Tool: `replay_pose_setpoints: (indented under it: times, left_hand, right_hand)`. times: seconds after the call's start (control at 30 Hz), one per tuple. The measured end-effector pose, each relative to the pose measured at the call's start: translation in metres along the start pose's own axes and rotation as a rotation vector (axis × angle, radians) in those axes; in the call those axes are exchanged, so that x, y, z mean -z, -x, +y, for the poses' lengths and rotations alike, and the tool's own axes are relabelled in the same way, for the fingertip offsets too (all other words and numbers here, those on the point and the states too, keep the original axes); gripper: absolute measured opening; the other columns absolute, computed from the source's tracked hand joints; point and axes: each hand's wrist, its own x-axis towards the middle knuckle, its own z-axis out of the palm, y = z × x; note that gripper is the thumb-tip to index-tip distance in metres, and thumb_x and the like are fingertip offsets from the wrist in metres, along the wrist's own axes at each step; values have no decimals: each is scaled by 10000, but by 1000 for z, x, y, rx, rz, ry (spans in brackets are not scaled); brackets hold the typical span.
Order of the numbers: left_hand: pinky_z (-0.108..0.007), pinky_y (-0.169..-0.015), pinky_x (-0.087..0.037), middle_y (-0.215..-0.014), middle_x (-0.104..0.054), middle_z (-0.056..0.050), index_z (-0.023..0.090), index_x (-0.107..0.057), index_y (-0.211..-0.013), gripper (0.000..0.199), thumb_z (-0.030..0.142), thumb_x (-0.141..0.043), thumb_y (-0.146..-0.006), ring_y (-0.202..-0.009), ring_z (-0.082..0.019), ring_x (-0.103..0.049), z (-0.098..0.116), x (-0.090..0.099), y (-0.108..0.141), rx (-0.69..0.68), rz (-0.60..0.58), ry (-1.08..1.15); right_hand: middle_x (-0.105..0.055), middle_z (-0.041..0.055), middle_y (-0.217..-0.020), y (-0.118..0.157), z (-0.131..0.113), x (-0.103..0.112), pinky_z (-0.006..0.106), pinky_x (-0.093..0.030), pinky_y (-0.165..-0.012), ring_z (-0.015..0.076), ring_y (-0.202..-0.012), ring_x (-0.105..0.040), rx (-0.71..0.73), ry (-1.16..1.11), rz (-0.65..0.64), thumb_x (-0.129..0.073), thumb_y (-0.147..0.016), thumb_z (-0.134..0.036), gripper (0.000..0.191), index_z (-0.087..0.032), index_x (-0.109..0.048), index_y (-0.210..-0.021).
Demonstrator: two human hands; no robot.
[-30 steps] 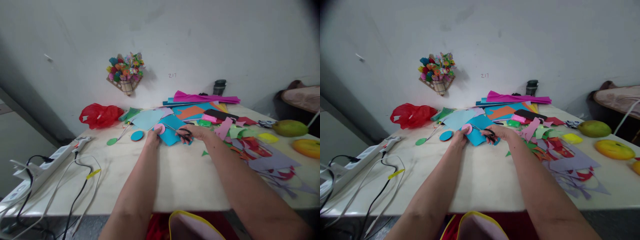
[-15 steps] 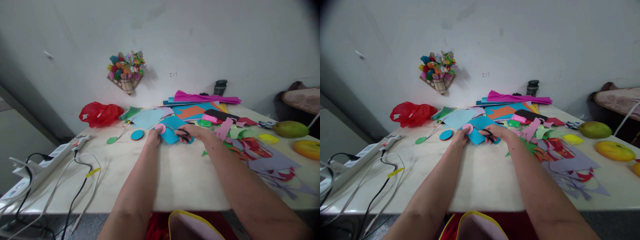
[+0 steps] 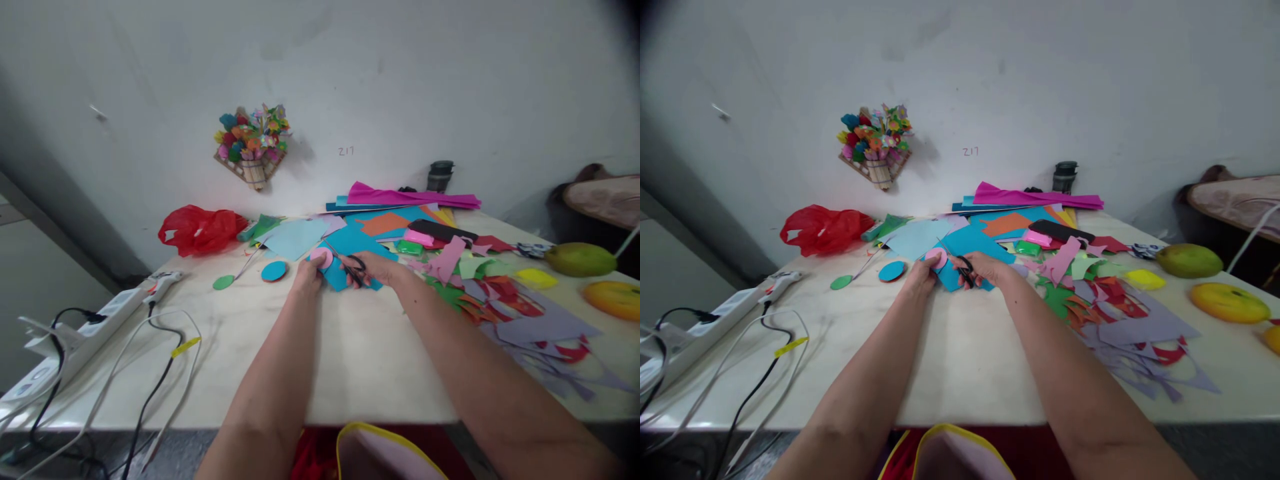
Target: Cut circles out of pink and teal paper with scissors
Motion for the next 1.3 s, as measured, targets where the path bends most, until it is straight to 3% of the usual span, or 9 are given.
replay_pose_setpoints:
  times: [0.43,0.8,0.97,1.3]
  left_hand:
    - [-323,-741,-535,-692,-693,-65,119,-645,-697,124,73,-723,-612,-673,-190,-647,2,-5,4,-15,41,12]
    - [-394,-857,-530,-740,-705,-82,132,-648,-751,186,95,-747,-599,-871,-271,-686,-3,-1,-4,-25,51,6]
    - [-379,-864,-527,-759,-710,-92,121,-650,-761,189,76,-734,-598,-874,-268,-688,0,1,-4,-12,55,13]
    - [-350,-778,-543,-754,-723,-104,98,-672,-740,208,109,-779,-561,-734,-224,-678,2,6,4,25,-132,-102]
  right_hand:
    - [-590,11,-546,2,-6,-16,179,-274,-304,94,-412,-529,-8,-131,50,-549,-910,-520,381,-147,-577,-843]
    - [-553,-24,-527,-4,-3,-17,180,-234,-291,71,-385,-473,16,-69,123,-685,-828,-371,255,-160,-572,-741]
    - [-532,-30,-501,-5,-2,-16,189,-196,-284,69,-366,-446,37,-15,150,-717,-776,-350,275,-171,-533,-678]
    - [-562,-15,-525,-5,3,-6,188,-244,-302,82,-380,-489,52,-72,94,-711,-767,-388,287,-174,-528,-707]
